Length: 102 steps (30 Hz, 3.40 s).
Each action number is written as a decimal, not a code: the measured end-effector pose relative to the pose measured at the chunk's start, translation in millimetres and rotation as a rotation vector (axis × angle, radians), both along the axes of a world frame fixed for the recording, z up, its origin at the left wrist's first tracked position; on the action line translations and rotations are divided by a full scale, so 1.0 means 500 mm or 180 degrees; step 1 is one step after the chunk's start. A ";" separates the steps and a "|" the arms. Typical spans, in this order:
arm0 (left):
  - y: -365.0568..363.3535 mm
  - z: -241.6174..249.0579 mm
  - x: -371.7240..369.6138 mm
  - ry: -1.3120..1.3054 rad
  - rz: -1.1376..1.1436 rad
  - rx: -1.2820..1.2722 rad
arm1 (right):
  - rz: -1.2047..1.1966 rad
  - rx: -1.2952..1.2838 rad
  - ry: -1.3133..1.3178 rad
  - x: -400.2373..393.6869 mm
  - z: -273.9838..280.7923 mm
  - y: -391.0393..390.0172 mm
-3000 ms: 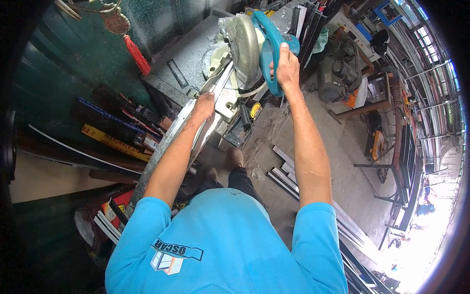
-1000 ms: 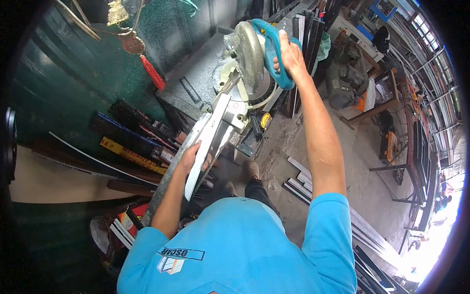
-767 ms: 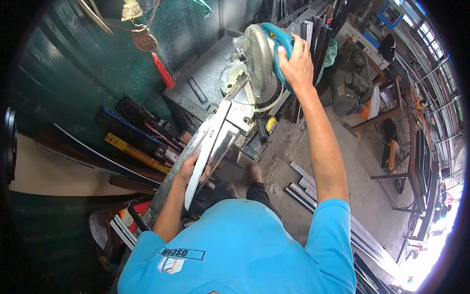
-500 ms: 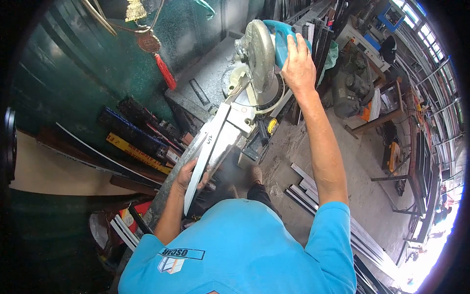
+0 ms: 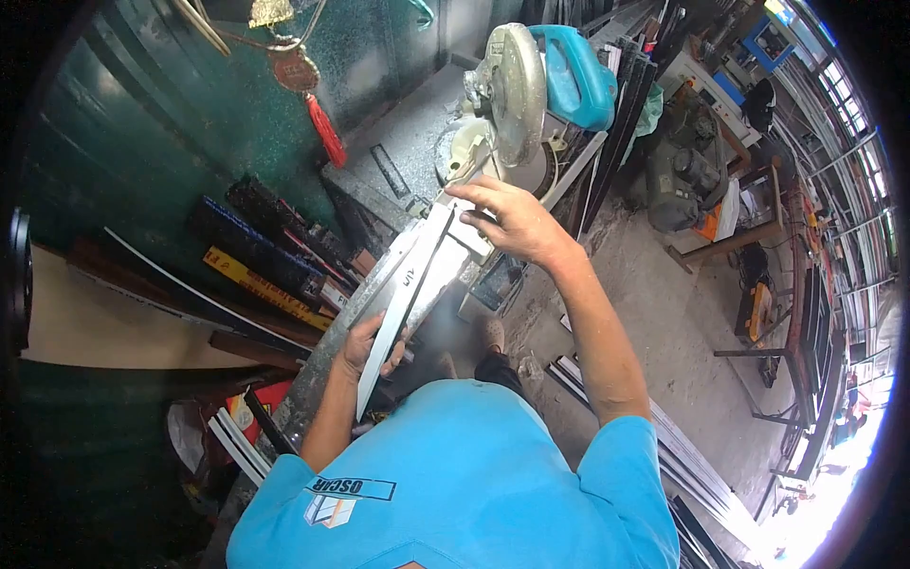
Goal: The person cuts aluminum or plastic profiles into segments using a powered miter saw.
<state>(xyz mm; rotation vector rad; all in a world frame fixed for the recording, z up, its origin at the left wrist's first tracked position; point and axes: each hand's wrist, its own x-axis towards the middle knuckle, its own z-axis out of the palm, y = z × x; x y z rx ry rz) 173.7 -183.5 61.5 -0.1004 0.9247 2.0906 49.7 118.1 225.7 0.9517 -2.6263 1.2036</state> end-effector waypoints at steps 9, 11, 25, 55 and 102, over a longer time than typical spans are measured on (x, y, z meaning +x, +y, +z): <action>0.006 -0.001 0.031 -0.0191 0.0132 -0.0081 | -0.0249 -0.0052 -0.0101 -0.007 -0.095 -0.015; 0.007 -0.006 0.036 -0.0287 0.0157 0.0100 | -0.0517 -0.0848 -0.0944 -0.001 -0.146 -0.025; 0.001 -0.035 0.049 -0.0371 -0.0210 0.2300 | -0.1609 0.1620 -0.0956 0.064 -0.197 0.034; -0.062 0.035 0.172 0.1959 0.1116 -0.3070 | -0.1053 -0.2498 -0.3290 0.035 -0.235 -0.114; -0.212 0.115 0.311 0.0975 0.2275 -0.3572 | 0.1619 0.1059 -0.1915 0.167 -0.228 -0.220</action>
